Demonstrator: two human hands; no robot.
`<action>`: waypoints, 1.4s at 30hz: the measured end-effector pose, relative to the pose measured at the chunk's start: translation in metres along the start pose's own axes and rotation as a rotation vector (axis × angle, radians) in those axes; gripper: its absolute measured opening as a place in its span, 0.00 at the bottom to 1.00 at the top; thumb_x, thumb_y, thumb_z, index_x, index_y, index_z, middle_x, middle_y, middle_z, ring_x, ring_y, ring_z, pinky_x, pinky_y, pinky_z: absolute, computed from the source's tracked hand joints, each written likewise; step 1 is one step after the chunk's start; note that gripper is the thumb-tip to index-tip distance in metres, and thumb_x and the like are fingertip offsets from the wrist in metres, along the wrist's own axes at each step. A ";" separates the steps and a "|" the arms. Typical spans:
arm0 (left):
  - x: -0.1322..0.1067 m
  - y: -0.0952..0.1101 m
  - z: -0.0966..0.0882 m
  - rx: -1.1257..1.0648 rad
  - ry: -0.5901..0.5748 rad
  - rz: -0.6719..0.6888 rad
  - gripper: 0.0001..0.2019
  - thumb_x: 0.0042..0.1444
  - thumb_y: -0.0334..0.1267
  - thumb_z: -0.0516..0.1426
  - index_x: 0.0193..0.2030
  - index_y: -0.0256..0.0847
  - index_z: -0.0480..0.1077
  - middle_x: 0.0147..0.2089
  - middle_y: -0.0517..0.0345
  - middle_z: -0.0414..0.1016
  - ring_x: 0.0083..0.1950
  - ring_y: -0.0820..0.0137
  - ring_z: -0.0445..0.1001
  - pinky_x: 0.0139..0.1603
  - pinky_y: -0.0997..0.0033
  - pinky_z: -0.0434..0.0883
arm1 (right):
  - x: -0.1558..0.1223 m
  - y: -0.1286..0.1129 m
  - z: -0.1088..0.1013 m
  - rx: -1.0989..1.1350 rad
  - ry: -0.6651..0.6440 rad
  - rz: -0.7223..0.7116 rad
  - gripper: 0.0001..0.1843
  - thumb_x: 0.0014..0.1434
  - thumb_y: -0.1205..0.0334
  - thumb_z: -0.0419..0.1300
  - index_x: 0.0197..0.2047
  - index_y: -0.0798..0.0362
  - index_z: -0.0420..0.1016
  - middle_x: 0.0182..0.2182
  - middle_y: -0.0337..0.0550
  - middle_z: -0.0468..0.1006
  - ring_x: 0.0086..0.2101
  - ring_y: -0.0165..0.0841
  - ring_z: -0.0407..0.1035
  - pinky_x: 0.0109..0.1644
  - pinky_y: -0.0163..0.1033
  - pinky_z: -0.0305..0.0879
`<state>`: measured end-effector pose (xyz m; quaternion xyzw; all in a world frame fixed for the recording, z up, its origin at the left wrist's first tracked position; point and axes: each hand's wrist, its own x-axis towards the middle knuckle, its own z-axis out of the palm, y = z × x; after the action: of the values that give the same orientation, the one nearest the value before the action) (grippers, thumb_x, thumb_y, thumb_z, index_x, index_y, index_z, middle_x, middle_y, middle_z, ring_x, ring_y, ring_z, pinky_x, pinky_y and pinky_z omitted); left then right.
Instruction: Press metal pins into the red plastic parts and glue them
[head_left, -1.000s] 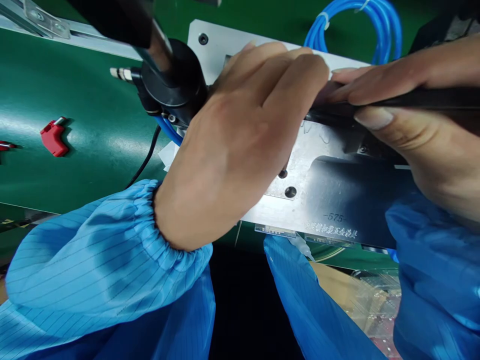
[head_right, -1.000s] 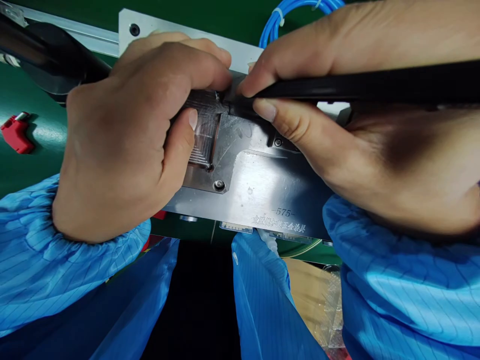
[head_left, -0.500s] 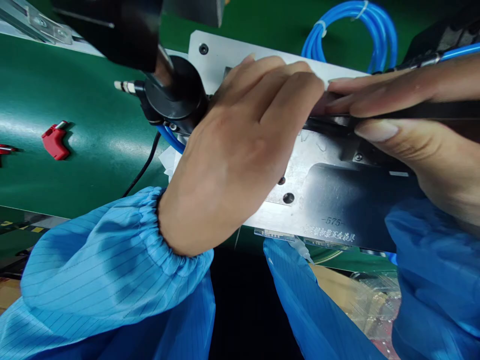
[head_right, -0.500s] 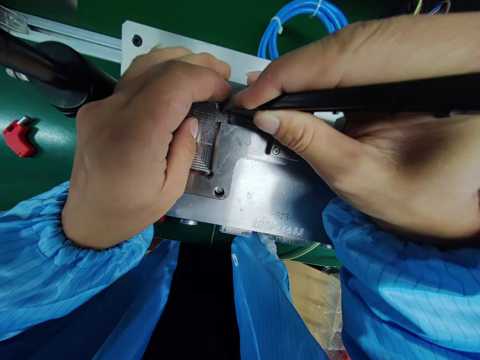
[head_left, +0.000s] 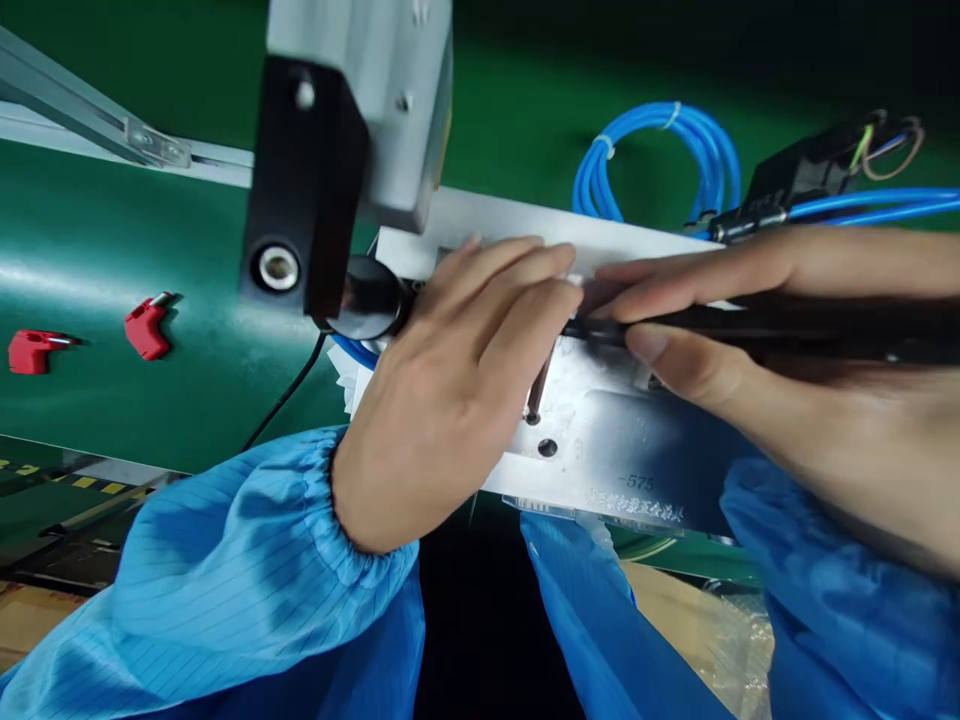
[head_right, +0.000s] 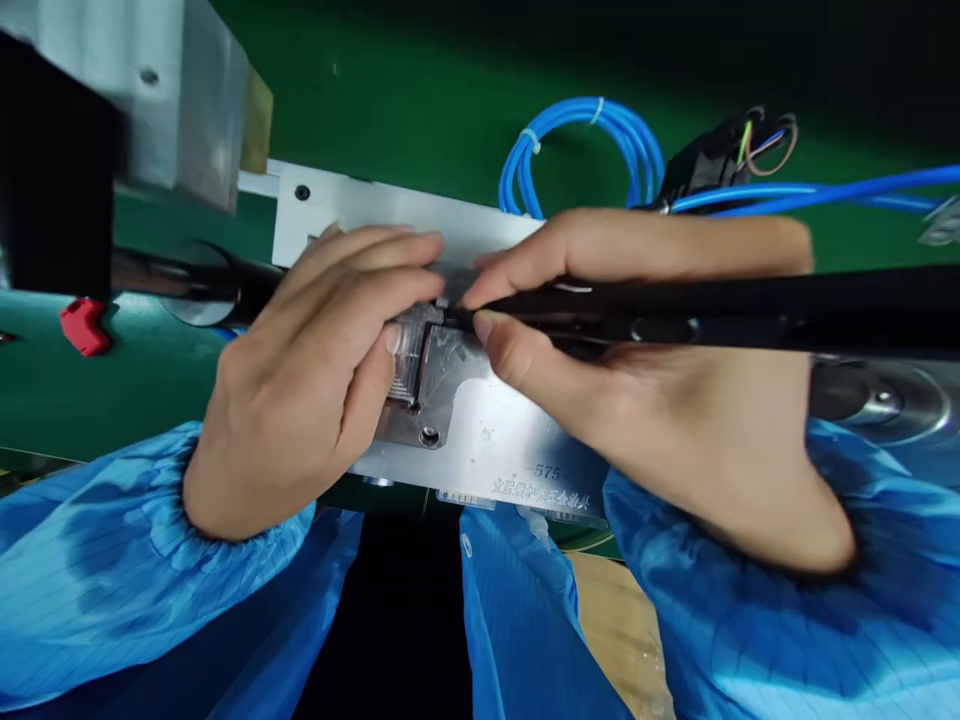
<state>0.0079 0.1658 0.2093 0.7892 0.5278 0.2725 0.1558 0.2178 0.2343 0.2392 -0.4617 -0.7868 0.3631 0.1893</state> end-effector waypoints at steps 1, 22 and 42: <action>-0.002 0.001 0.001 -0.003 -0.003 -0.021 0.16 0.74 0.25 0.46 0.58 0.34 0.73 0.66 0.43 0.78 0.73 0.57 0.72 0.79 0.45 0.66 | -0.001 -0.002 0.000 0.001 0.014 -0.001 0.06 0.68 0.60 0.67 0.45 0.50 0.86 0.43 0.39 0.87 0.43 0.36 0.82 0.44 0.37 0.80; -0.017 0.019 0.006 0.114 -0.032 -0.077 0.09 0.71 0.25 0.54 0.52 0.31 0.73 0.68 0.38 0.75 0.75 0.54 0.68 0.77 0.49 0.68 | -0.030 0.003 0.005 0.106 0.052 -0.038 0.15 0.67 0.67 0.65 0.52 0.40 0.83 0.52 0.38 0.85 0.54 0.42 0.81 0.63 0.47 0.80; -0.043 0.014 0.008 0.012 -0.004 -0.174 0.15 0.67 0.31 0.64 0.58 0.48 0.78 0.59 0.52 0.82 0.65 0.57 0.79 0.67 0.50 0.78 | -0.023 0.001 0.004 0.132 0.016 0.043 0.13 0.67 0.66 0.66 0.50 0.39 0.85 0.53 0.38 0.85 0.51 0.43 0.82 0.57 0.44 0.85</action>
<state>0.0107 0.1217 0.1988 0.7419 0.5955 0.2534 0.1752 0.2276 0.2131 0.2361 -0.4680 -0.7494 0.4146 0.2181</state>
